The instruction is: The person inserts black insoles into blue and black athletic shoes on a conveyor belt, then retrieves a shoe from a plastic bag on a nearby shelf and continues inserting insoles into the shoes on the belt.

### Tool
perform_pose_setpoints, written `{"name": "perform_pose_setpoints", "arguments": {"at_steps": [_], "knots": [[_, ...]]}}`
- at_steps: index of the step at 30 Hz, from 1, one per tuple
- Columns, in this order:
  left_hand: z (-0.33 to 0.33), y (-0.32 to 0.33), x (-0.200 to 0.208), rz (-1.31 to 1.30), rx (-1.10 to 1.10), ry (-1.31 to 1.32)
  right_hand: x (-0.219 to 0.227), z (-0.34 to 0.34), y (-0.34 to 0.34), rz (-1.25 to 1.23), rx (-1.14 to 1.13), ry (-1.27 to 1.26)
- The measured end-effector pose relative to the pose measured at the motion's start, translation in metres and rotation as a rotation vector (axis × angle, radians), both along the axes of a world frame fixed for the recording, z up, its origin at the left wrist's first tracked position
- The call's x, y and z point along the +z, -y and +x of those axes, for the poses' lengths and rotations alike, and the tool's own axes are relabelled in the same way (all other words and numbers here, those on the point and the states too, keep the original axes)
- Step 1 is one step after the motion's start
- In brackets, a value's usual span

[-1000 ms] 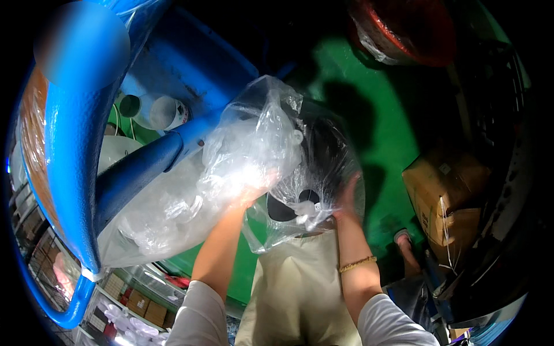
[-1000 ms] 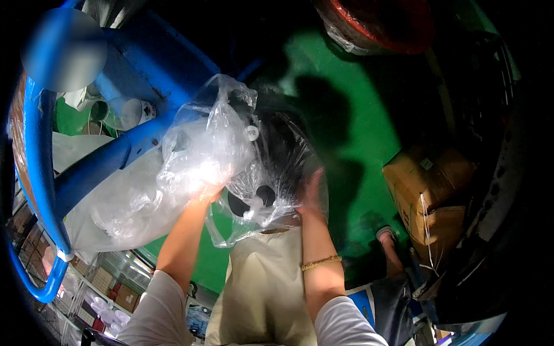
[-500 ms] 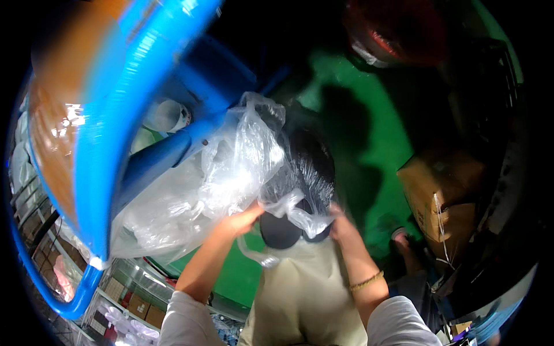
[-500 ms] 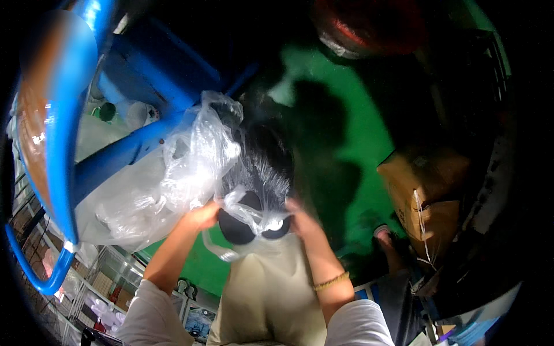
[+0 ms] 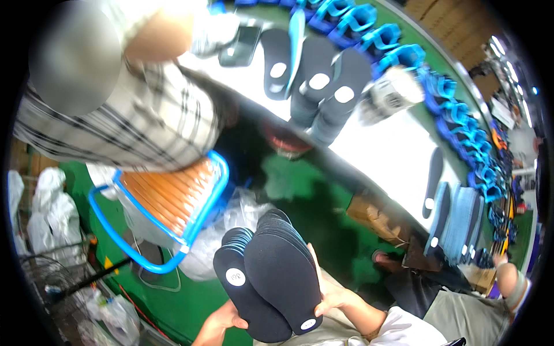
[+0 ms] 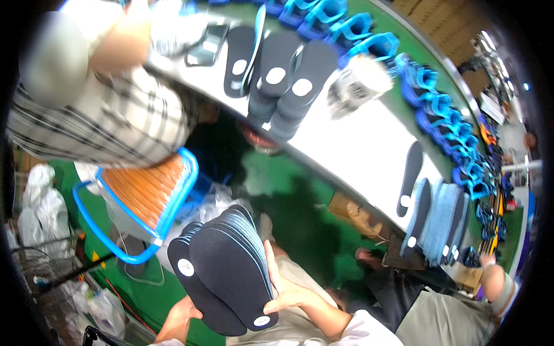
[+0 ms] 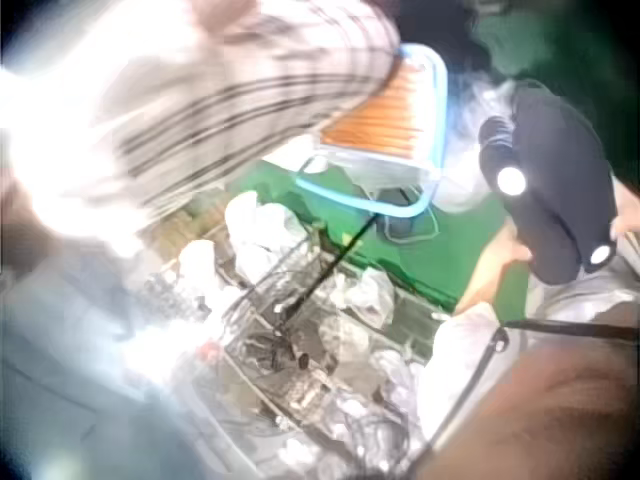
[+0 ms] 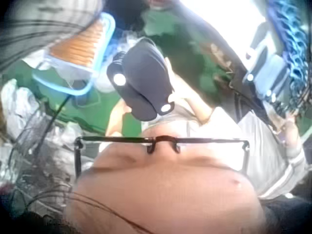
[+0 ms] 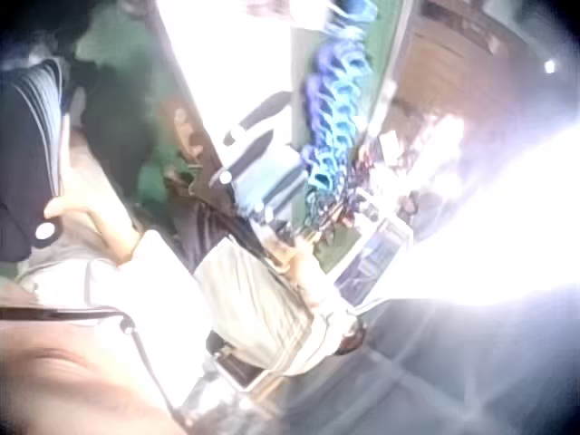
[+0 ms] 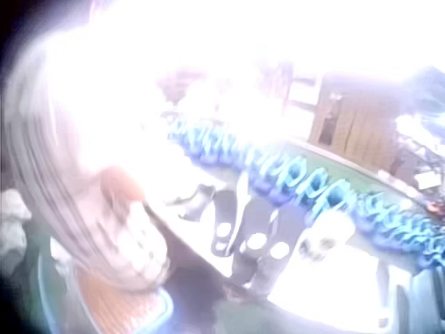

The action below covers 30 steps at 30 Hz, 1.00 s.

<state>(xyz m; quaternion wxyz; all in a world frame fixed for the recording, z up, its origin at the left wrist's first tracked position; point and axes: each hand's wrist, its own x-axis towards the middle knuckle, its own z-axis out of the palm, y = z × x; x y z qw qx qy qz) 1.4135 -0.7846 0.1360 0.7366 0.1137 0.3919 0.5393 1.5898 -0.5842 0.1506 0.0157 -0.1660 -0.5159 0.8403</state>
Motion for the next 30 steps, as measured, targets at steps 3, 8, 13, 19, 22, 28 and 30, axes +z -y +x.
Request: {"name": "perform_pose_setpoints", "arguments": {"at_steps": [3, 8, 13, 19, 22, 28, 30], "knots": [[-0.003, -0.021, 0.066, 0.091, -0.026, -0.086, 0.066, 0.011, -0.001, 0.037, -0.083, -0.053], [0.010, -0.080, 0.121, 0.228, 0.016, -0.320, 0.138, 0.027, -0.033, 0.076, -0.293, -0.109], [0.026, -0.160, 0.136, 0.278, -0.156, -0.216, 0.178, 0.071, -0.067, 0.061, -0.557, -0.052], [0.065, -0.282, 0.151, 0.255, -0.454, -0.187, 0.188, 0.160, -0.133, -0.104, -0.819, -0.103], [0.066, -0.345, 0.188, 0.147, -0.753, -0.079, 0.206, 0.219, -0.177, -0.208, -0.878, -0.011], [0.076, -0.467, 0.234, 0.033, -1.415, 0.080, 0.206, 0.316, -0.216, -0.273, -1.091, 0.036], [0.096, -0.496, 0.244, 0.065, -1.661, -0.121, 0.191, 0.329, -0.223, -0.281, -1.159, 0.029]]}}
